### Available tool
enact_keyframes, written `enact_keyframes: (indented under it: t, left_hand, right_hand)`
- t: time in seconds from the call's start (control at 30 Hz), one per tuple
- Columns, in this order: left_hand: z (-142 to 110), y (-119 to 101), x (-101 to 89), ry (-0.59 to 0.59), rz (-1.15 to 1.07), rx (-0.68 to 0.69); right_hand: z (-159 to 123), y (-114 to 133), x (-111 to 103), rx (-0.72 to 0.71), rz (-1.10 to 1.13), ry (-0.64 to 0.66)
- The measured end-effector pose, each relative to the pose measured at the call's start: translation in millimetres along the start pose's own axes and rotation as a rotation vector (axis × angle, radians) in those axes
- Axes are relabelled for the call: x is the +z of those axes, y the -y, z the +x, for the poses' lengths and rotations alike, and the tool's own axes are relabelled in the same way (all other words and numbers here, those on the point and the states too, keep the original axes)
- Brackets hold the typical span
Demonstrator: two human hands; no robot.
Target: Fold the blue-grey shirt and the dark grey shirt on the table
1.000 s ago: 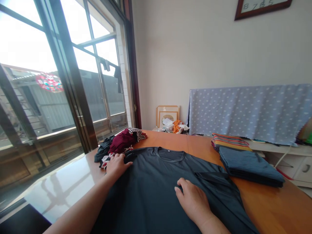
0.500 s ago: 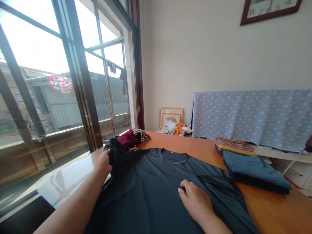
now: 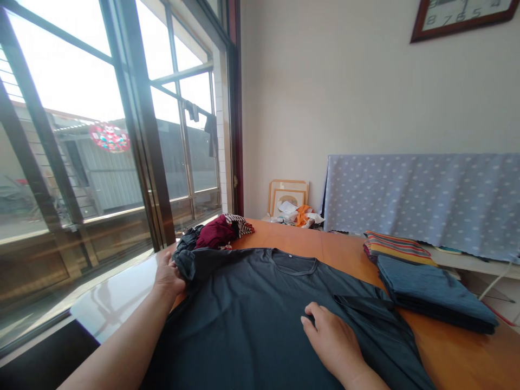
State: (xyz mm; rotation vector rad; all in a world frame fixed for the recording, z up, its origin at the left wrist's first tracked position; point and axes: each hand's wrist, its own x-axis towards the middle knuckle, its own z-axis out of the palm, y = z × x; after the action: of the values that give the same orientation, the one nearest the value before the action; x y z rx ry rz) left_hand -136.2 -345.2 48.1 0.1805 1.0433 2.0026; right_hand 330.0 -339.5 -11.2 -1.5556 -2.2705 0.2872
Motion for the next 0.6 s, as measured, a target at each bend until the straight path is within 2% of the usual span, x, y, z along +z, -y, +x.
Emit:
enact_keyframes:
  t: [0.1,0.17,0.2,0.23,0.27,0.3,0.33,0.37,0.4,0.47,0.53,0.6]
  left_hand:
    - [-2.5,4.7,4.5,0.046,0.071,0.005]
    - [-10.8,6.2,11.1,0.071,0.125,0.07]
    - [-17.4,6.4,15.2,0.123,0.162,0.1]
    - [-25.2,6.1,19.5,0.213,0.217,0.123]
    - [-33.5,5.8,24.1,0.353,0.291,0.106]
    - [-41.6,5.6,28.6,0.522,0.372,0.052]
    - [-48.8,5.8,32.9,0.642,0.445,0.006]
    - [-54.2,6.7,36.7,0.702,0.501,-0.012]
    - [-57.5,8.5,39.9,0.706,0.549,0.0]
    - [-57.2,14.8,43.6,0.6,0.644,0.091]
    - [-49.0,24.1,44.1,0.481,0.784,0.219]
    - [-36.6,34.3,43.5,0.422,0.983,0.356]
  right_hand:
    - [0.1,1.0,-0.2,0.003,-0.002,-0.004]
    - [-0.1,1.5,-0.6,0.005,-0.006,-0.003]
    - [-0.2,1.5,-0.7,0.005,-0.007,-0.002]
    - [-0.2,1.3,-0.8,0.005,-0.007,-0.002]
    - [-0.3,1.0,-0.9,0.004,-0.007,-0.002]
    - [-0.4,0.7,-1.0,0.001,-0.005,-0.002]
    - [-0.5,0.4,-1.2,-0.001,-0.003,-0.001]
    - [-0.7,0.2,-1.4,-0.002,-0.002,0.0]
    - [-0.9,0.2,-1.8,-0.001,-0.002,0.001]
    - [-1.3,0.7,-2.6,0.004,-0.002,0.003]
    - [-1.8,1.6,-3.4,0.007,-0.002,0.0]
    - [-2.3,2.8,-4.1,0.003,0.002,-0.006]
